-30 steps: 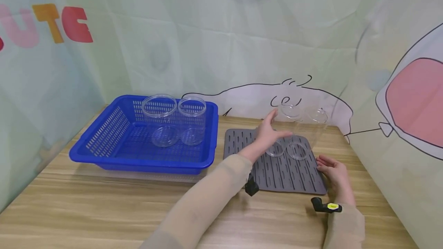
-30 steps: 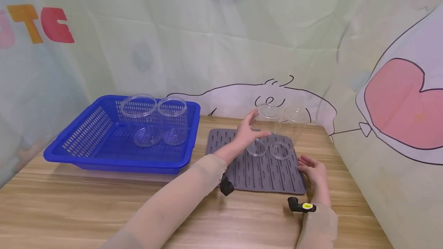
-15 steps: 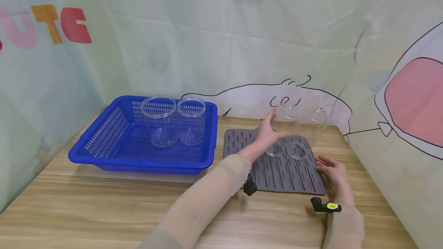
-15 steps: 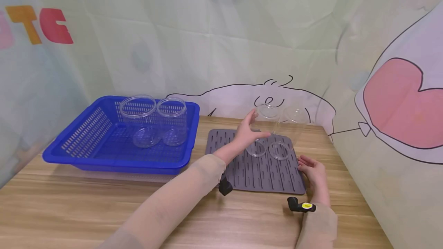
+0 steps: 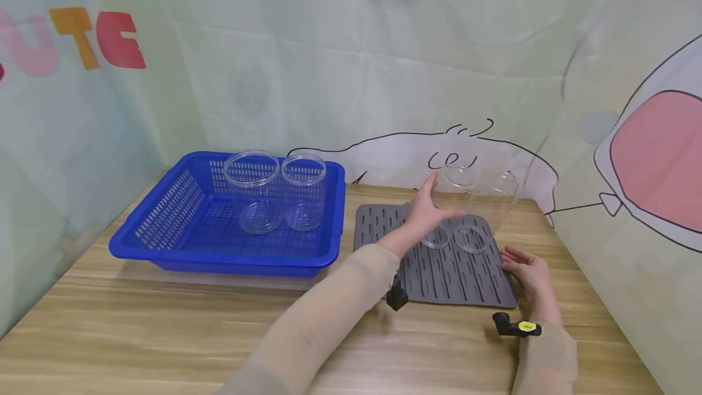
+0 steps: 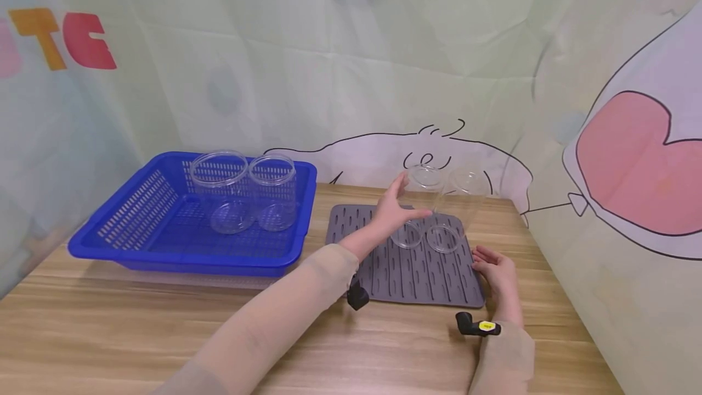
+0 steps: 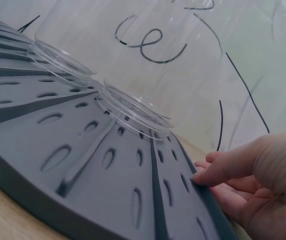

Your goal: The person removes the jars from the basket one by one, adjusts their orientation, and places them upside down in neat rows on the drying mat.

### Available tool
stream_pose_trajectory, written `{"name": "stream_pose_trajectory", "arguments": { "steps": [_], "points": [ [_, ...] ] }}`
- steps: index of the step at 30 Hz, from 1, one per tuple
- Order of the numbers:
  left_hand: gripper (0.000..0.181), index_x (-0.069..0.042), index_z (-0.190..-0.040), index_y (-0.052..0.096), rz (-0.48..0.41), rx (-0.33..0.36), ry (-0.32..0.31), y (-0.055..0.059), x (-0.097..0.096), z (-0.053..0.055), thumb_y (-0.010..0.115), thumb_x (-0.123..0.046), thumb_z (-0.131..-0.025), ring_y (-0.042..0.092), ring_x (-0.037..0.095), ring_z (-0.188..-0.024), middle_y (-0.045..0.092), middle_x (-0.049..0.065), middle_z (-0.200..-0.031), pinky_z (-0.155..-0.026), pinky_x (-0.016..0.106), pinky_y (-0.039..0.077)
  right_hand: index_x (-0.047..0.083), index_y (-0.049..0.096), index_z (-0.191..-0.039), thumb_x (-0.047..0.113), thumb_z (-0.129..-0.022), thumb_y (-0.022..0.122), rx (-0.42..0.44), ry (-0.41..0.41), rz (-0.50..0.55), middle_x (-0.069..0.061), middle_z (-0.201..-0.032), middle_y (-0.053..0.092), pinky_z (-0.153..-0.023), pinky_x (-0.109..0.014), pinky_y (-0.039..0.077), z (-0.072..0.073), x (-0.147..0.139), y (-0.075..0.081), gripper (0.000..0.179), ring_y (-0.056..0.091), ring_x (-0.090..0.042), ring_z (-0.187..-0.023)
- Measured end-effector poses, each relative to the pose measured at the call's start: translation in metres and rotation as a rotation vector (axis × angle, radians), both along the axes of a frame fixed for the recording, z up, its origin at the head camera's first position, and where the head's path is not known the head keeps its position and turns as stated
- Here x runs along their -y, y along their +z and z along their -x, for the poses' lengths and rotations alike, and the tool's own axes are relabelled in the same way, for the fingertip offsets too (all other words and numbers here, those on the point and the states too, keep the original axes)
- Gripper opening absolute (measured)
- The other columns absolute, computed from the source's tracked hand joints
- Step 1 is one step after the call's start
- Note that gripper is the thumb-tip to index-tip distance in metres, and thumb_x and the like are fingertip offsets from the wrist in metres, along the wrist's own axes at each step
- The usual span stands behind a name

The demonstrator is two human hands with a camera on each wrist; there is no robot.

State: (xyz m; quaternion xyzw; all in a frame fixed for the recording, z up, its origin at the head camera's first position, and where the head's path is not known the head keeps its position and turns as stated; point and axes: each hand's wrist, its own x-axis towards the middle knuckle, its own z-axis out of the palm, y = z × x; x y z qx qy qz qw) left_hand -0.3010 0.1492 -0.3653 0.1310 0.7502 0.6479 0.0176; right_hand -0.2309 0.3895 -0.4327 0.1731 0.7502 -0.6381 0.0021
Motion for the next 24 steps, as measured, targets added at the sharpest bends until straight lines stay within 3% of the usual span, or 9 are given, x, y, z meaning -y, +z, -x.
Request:
{"name": "stream_pose_trajectory", "arguments": {
  "steps": [8,13,18,24],
  "points": [
    [0.121,-0.035,-0.158,0.005,-0.015,-0.013,0.024,0.006,0.006,-0.007,0.089,-0.026,-0.07,0.027,0.026,-0.148,0.017,-0.001,-0.164,-0.117,0.045,0.032,-0.013,0.028,-0.146,-0.011,-0.091,0.053,-0.006,-0.004,0.011,0.018,-0.086,0.065,-0.073,-0.01,0.053,0.001,-0.002,-0.003,0.061,0.061,0.011,-0.077],
    [0.12,-0.033,-0.158,0.005,-0.067,-0.058,0.042,0.02,0.018,-0.021,0.089,-0.027,-0.071,0.018,0.022,-0.15,0.012,-0.006,-0.165,-0.12,0.045,0.025,-0.014,0.027,-0.147,-0.011,-0.091,0.053,-0.012,0.009,0.015,0.02,-0.086,0.064,-0.073,-0.009,0.053,0.001,-0.002,-0.004,0.061,0.06,0.012,-0.077],
    [0.115,-0.033,-0.158,0.009,-0.135,-0.085,0.061,0.038,0.042,-0.038,0.086,-0.025,-0.074,0.015,0.02,-0.151,0.012,-0.008,-0.164,-0.121,0.047,0.02,-0.014,0.026,-0.147,-0.011,-0.091,0.053,-0.015,0.001,0.031,0.02,-0.084,0.064,-0.072,-0.009,0.053,0.0,-0.002,-0.003,0.062,0.06,0.012,-0.077],
    [0.109,-0.033,-0.157,0.011,-0.139,-0.126,0.103,0.062,0.083,-0.053,0.084,-0.024,-0.077,0.015,0.019,-0.151,0.015,-0.006,-0.164,-0.121,0.051,0.017,-0.013,0.026,-0.147,-0.011,-0.092,0.053,-0.009,-0.009,0.034,0.022,-0.081,0.063,-0.072,-0.01,0.053,0.0,0.0,-0.003,0.061,0.061,0.011,-0.076]
  ]
}}
